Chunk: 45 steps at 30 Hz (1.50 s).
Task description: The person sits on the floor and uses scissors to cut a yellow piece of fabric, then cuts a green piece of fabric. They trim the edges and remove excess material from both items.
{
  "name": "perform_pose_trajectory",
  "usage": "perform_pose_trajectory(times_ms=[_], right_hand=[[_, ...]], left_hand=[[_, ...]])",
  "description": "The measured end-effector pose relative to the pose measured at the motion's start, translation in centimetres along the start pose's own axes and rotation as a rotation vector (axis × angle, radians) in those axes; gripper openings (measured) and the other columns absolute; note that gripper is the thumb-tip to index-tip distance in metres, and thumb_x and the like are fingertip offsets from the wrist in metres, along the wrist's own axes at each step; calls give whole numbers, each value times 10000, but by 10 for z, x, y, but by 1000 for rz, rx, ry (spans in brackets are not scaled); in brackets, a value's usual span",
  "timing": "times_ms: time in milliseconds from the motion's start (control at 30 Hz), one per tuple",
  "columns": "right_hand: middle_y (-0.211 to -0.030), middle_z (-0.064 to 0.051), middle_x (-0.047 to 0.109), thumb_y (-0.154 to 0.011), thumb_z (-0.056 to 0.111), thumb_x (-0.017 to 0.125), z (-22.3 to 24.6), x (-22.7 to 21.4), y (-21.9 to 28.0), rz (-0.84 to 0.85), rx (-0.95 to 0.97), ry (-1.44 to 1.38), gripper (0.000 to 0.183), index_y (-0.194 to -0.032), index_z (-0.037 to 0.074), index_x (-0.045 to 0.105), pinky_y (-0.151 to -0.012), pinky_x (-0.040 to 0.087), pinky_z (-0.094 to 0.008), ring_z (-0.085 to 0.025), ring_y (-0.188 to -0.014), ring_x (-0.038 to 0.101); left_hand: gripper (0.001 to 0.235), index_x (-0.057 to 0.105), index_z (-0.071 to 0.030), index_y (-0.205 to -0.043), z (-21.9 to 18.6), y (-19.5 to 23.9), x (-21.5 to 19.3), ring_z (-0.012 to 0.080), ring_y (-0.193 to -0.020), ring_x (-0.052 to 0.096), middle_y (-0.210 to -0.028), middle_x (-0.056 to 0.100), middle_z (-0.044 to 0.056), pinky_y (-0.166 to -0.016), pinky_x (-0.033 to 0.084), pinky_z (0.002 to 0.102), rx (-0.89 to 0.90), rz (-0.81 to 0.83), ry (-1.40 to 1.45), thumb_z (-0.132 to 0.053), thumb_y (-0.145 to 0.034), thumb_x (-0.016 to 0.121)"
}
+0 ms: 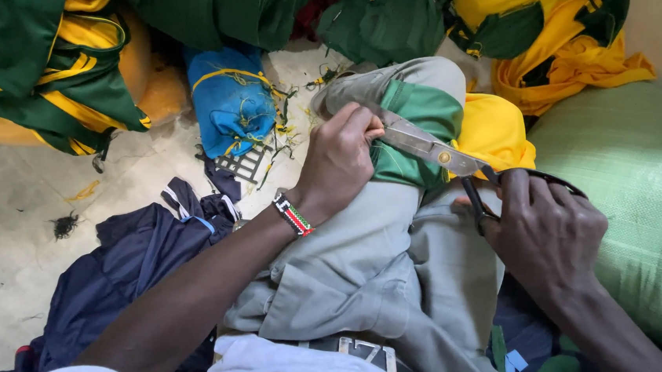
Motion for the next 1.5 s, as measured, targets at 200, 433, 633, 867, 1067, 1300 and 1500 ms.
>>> perform_pose_trajectory(times_ms=[200, 433, 633, 867, 1067, 1300, 1500], right_hand=[[-865, -7, 737, -905, 310, 683, 3, 25, -1, 214, -15, -167, 234, -1033, 138, 588, -534, 509, -346, -187, -697, 730], [-745, 45, 716, -817, 624, 780, -27, 30, -11, 290, 119, -326, 527, -1132, 211, 689, -430, 410, -321, -140, -460, 592], [-708, 51, 702, -829, 467, 784, -42, 29, -5, 460, 214, -254, 325, -952, 184, 683, -570, 473, -339, -184, -546, 665], [-644, -106, 567, -707, 206, 914, -29, 39, 17, 725, 728, -1286, 333, -829, -34, 718, -526, 354, -339, -210, -546, 463], [-644, -80, 574, -714, 244, 920, -28, 28, 14, 669, 686, -1247, 345, -794, -18, 712, -543, 348, -327, -186, -563, 449], [-671, -61, 688, -719, 393, 923, -14, 27, 15, 838, 589, -895, 415, -837, 38, 743, -602, 456, -344, -192, -557, 545], [-560, -77, 634, -757, 374, 884, -10, 35, 13, 842, 493, -841, 387, -757, 46, 679, -509, 467, -363, -202, -458, 548]], left_hand=[[159, 600, 43, -859, 1, -2, -2, 244, -665, 630, -846, 655, 117, -653, 543, 358, -36, -5, 55, 179, -800, 542], [49, 654, -13, -864, 21, -2, -14, 183, -555, 496, -747, 661, 62, -535, 424, 351, -196, -26, 75, 30, -863, 630], [216, 701, 19, -1007, 3, -14, -19, 137, -571, 486, -859, 618, 70, -517, 420, 302, -167, -1, 84, 61, -820, 600], [66, 712, 1, -850, -8, -30, -3, 95, -512, 483, -692, 626, 20, -472, 429, 259, -212, 44, 164, -26, -790, 713], [260, 731, -3, -899, 26, -11, 10, 97, -487, 567, -619, 666, -2, -499, 493, 271, -304, 313, 0, -81, -692, 866], [28, 770, -60, -717, 39, -11, -14, 105, -474, 510, -568, 640, -1, -484, 449, 277, -368, 339, -28, -55, -693, 784], [162, 736, 11, -888, -11, -26, -6, 122, -553, 563, -766, 678, 70, -564, 505, 273, -88, 94, 0, 36, -733, 698]])
Point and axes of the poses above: each hand's wrist, its own y-axis away from the middle knuckle, its own x-axis out of the palm, z = x × y, the point moved 7 cm from there along -y, towards the middle knuckle
